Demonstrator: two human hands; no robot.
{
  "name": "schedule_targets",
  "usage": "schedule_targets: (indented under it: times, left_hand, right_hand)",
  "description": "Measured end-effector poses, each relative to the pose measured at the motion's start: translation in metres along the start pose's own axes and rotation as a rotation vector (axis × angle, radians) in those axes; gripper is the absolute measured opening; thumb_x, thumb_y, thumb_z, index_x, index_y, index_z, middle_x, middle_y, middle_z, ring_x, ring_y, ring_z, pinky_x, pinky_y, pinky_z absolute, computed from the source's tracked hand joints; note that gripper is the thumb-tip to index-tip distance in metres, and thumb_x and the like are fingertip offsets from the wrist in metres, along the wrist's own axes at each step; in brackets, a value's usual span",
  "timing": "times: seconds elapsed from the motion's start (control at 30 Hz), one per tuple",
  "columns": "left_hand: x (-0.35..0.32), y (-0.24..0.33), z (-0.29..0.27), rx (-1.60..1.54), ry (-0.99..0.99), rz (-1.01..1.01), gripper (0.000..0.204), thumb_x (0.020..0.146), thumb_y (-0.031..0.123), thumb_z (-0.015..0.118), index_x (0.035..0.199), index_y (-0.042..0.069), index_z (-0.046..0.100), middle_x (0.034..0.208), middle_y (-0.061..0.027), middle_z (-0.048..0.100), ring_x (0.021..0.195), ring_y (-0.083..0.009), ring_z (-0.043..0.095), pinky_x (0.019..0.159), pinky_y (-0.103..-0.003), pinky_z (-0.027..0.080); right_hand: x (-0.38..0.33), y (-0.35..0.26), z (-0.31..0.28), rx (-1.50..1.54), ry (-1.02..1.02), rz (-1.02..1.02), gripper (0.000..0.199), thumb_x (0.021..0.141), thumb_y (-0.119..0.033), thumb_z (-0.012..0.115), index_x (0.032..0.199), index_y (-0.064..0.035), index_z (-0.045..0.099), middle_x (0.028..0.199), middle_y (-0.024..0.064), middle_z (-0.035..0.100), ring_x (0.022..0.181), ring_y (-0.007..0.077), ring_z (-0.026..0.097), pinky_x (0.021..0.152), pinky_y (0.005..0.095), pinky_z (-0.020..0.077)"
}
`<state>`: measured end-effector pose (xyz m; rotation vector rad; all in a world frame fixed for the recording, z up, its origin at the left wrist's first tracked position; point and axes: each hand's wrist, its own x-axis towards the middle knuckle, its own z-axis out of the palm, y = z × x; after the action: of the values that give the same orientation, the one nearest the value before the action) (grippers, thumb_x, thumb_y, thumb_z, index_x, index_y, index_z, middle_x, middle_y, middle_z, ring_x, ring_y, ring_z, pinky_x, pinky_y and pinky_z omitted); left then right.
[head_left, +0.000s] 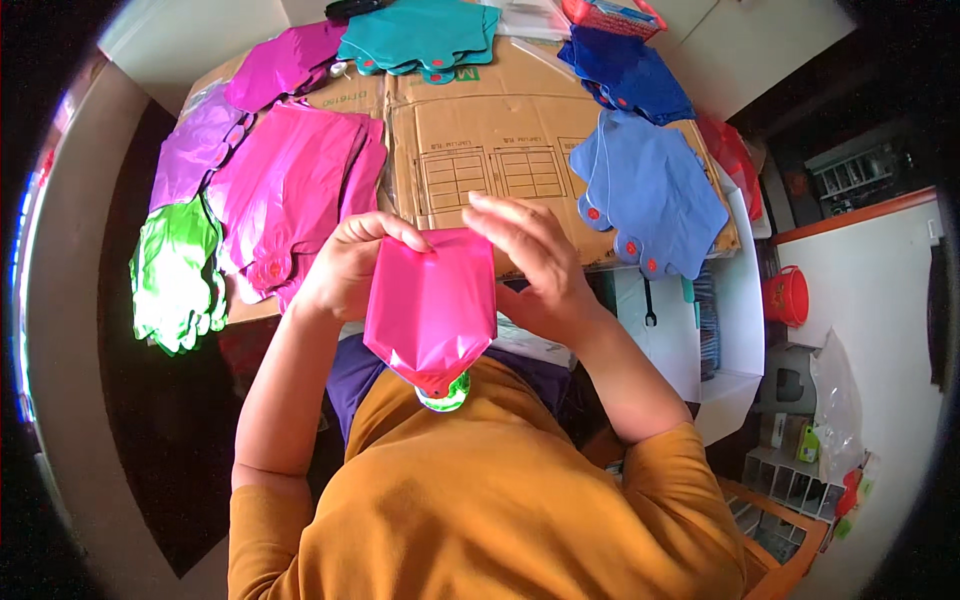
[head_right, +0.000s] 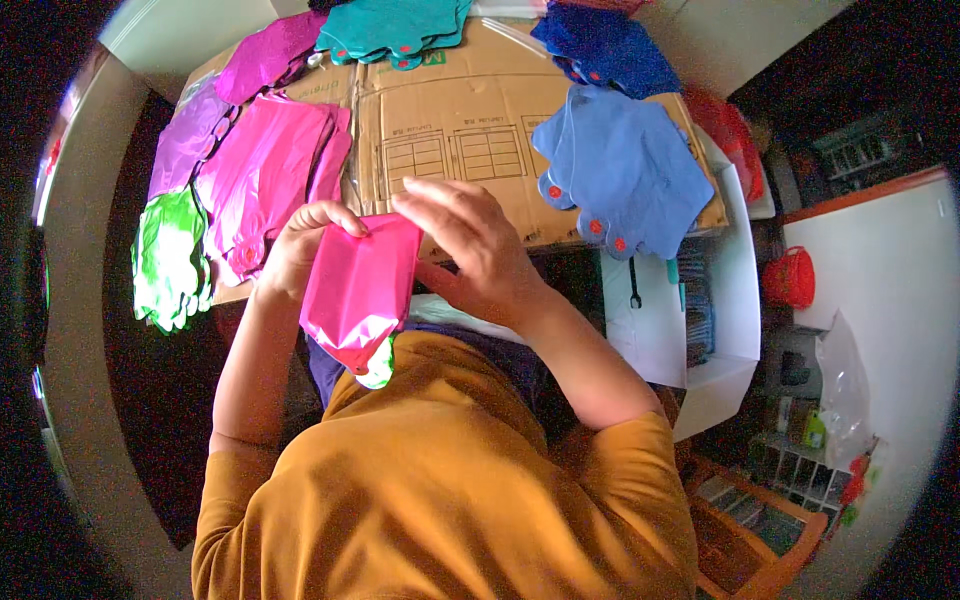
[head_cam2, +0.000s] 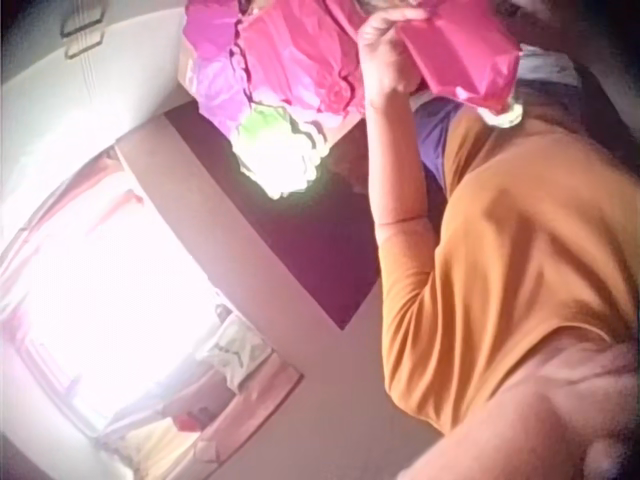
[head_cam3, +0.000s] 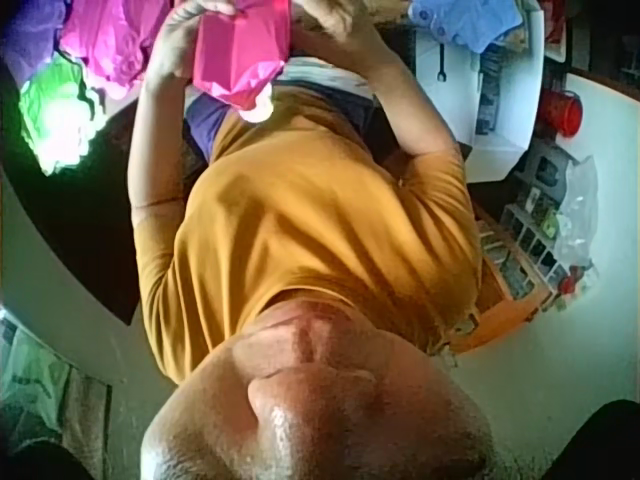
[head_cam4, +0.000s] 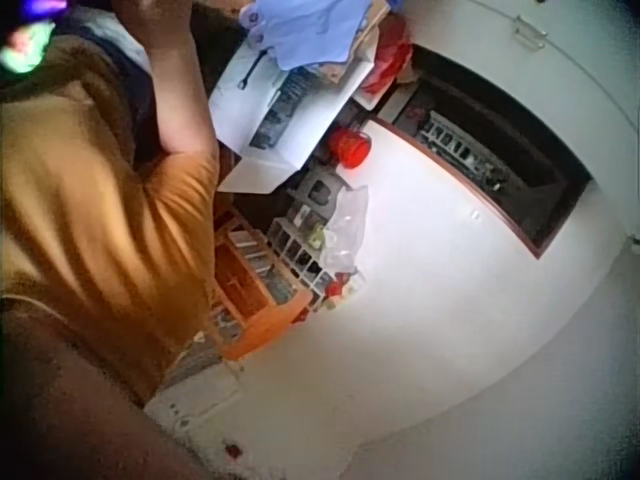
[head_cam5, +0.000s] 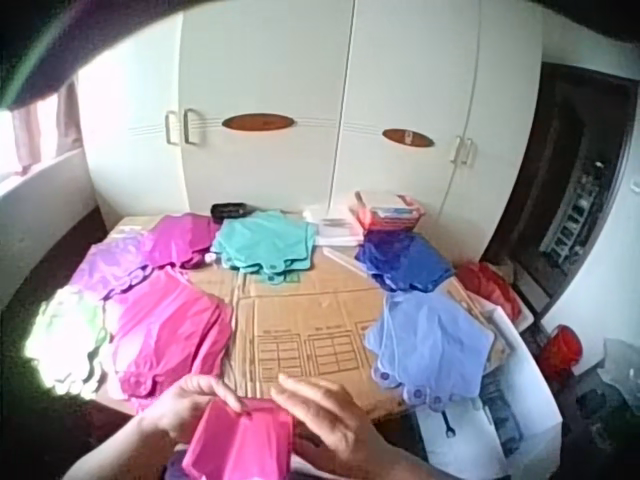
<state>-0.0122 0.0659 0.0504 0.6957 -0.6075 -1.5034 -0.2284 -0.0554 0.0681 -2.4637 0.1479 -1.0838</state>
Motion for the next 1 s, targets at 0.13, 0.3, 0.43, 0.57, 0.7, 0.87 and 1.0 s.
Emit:
schedule_targets:
  times: [0.13,0.3,0.43,0.57,0.7,0.87,1.0]
  left_hand:
    - [0.001,-0.012,-0.003,-0.046,0.054,-0.029,0.010,0.094,0.001,0.060,0.095,-0.001,0.070,0.095,-0.0153,0.073,0.084,-0.0227,0.071,0.079,-0.036,0.060]
    - [0.001,-0.022,0.007,-0.301,0.116,-0.116,0.010,0.094,-0.001,0.058,0.096,-0.001,0.068,0.093,-0.0166,0.071,0.081,-0.0234,0.070,0.075,-0.036,0.061]
    - [0.000,-0.030,-0.004,-0.199,0.128,-0.088,0.007,0.094,0.001,0.061,0.095,0.000,0.068,0.092,-0.0154,0.070,0.080,-0.0228,0.070,0.073,-0.036,0.061]
    - [0.002,-0.027,-0.001,-0.115,0.107,-0.046,0.009,0.094,0.000,0.060,0.095,0.001,0.068,0.093,-0.0138,0.071,0.081,-0.0221,0.070,0.073,-0.035,0.061]
    - [0.000,-0.021,0.005,-0.107,0.122,-0.060,0.012,0.094,-0.004,0.057,0.095,0.001,0.068,0.093,-0.0133,0.071,0.081,-0.0220,0.070,0.072,-0.035,0.060]
    - [-0.002,-0.029,0.005,-0.136,0.176,-0.129,0.014,0.092,-0.007,0.055,0.098,-0.001,0.067,0.096,-0.0138,0.070,0.079,-0.0223,0.070,0.073,-0.035,0.060]
    - [-0.004,-0.036,0.011,-0.143,0.264,-0.214,0.015,0.099,0.005,0.053,0.106,0.001,0.065,0.105,-0.0127,0.070,0.091,-0.0253,0.069,0.081,-0.038,0.059]
  right_hand:
    - [0.007,-0.004,0.001,0.007,0.070,-0.065,0.036,0.071,0.004,0.073,0.105,-0.0042,0.071,0.109,0.0099,0.071,0.105,0.0304,0.066,0.092,0.0398,0.0525]
    - [0.001,0.001,0.003,0.017,0.024,-0.104,0.035,0.075,-0.002,0.073,0.109,-0.0074,0.070,0.111,0.0081,0.070,0.106,0.0273,0.066,0.091,0.0398,0.0501]
    - [-0.003,0.004,-0.001,0.016,-0.036,-0.109,0.033,0.078,-0.006,0.072,0.111,-0.0087,0.070,0.114,0.0074,0.069,0.107,0.0255,0.065,0.092,0.0399,0.0490]
    - [-0.003,0.008,-0.002,0.016,-0.050,-0.116,0.035,0.078,-0.007,0.071,0.113,-0.0085,0.070,0.115,0.0076,0.069,0.106,0.0245,0.065,0.091,0.0396,0.0487]
    - [0.000,0.008,-0.007,-0.026,-0.100,-0.168,0.037,0.080,-0.007,0.070,0.117,-0.0088,0.070,0.117,0.0081,0.069,0.108,0.0245,0.065,0.091,0.0392,0.0483]
    - [-0.004,0.008,-0.008,-0.022,-0.140,-0.160,0.034,0.081,-0.007,0.068,0.114,-0.0081,0.070,0.118,0.0096,0.070,0.113,0.0275,0.066,0.090,0.0386,0.0493]
    - [-0.009,0.012,-0.008,0.134,-0.148,-0.066,0.028,0.083,-0.003,0.067,0.111,-0.0045,0.071,0.106,0.0092,0.074,0.099,0.0230,0.071,0.085,0.0368,0.0525]
